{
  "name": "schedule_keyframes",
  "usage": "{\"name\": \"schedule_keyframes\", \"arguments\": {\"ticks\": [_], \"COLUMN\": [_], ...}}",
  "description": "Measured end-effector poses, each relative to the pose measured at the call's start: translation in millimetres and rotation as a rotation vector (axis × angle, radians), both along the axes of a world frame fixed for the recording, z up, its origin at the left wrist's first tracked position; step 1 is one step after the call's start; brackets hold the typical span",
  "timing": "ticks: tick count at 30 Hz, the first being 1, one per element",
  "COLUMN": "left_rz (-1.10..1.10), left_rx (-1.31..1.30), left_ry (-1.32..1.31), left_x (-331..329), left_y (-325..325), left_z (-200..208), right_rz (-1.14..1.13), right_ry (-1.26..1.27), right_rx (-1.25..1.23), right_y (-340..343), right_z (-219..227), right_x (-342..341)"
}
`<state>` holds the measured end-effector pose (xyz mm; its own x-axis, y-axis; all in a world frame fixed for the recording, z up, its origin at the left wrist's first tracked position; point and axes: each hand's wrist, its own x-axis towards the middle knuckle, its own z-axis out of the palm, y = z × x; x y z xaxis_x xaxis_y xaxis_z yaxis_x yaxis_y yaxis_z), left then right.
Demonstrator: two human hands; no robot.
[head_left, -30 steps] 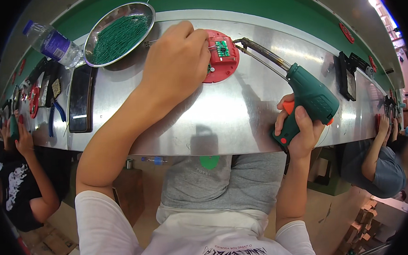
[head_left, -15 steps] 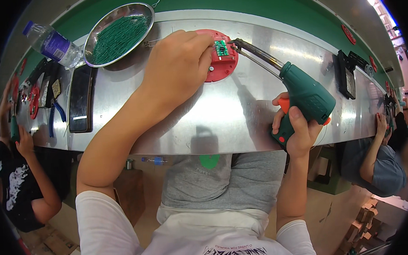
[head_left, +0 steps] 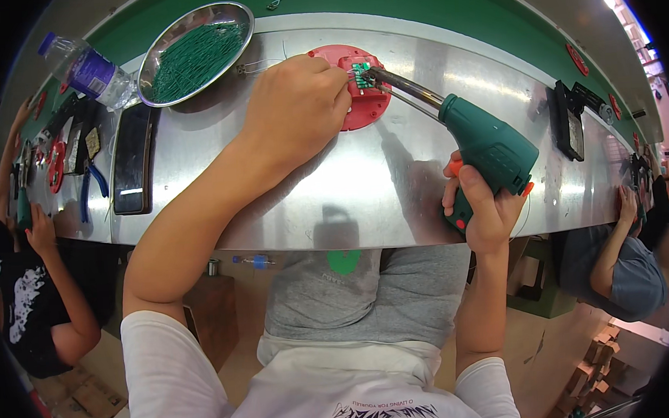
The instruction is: Soldering components onto small red circuit boards on an industrial assembly line.
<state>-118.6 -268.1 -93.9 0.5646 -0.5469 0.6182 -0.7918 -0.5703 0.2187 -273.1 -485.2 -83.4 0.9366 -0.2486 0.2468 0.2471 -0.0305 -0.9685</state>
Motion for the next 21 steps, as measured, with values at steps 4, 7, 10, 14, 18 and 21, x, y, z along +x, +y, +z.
{"name": "schedule_keyframes", "arguments": {"ticks": [4,7,10,14,18,21], "left_rz": [0.000,-0.007,-0.005,-0.010,-0.008,-0.014], "left_rx": [0.002,-0.003,0.002,-0.013,0.009,-0.008], "left_ry": [0.017,0.015,0.023,0.022,0.028,0.009], "left_x": [-0.7,-1.2,-1.0,-0.3,-0.2,-0.1], "left_y": [0.5,0.4,0.5,0.2,1.3,0.1], "left_z": [0.7,2.0,1.1,0.3,0.6,1.1], "right_rz": [-0.008,-0.005,0.001,0.046,0.017,-0.082], "right_ry": [0.023,0.032,0.042,0.046,0.054,0.004], "right_rx": [0.018,0.009,-0.005,0.018,0.101,0.120], "right_y": [0.8,0.4,-0.2,-9.0,-11.8,-5.2], "right_z": [2.2,2.9,2.6,-1.8,-7.7,-5.6], "right_x": [1.3,1.2,1.7,2.6,2.1,2.5]}}
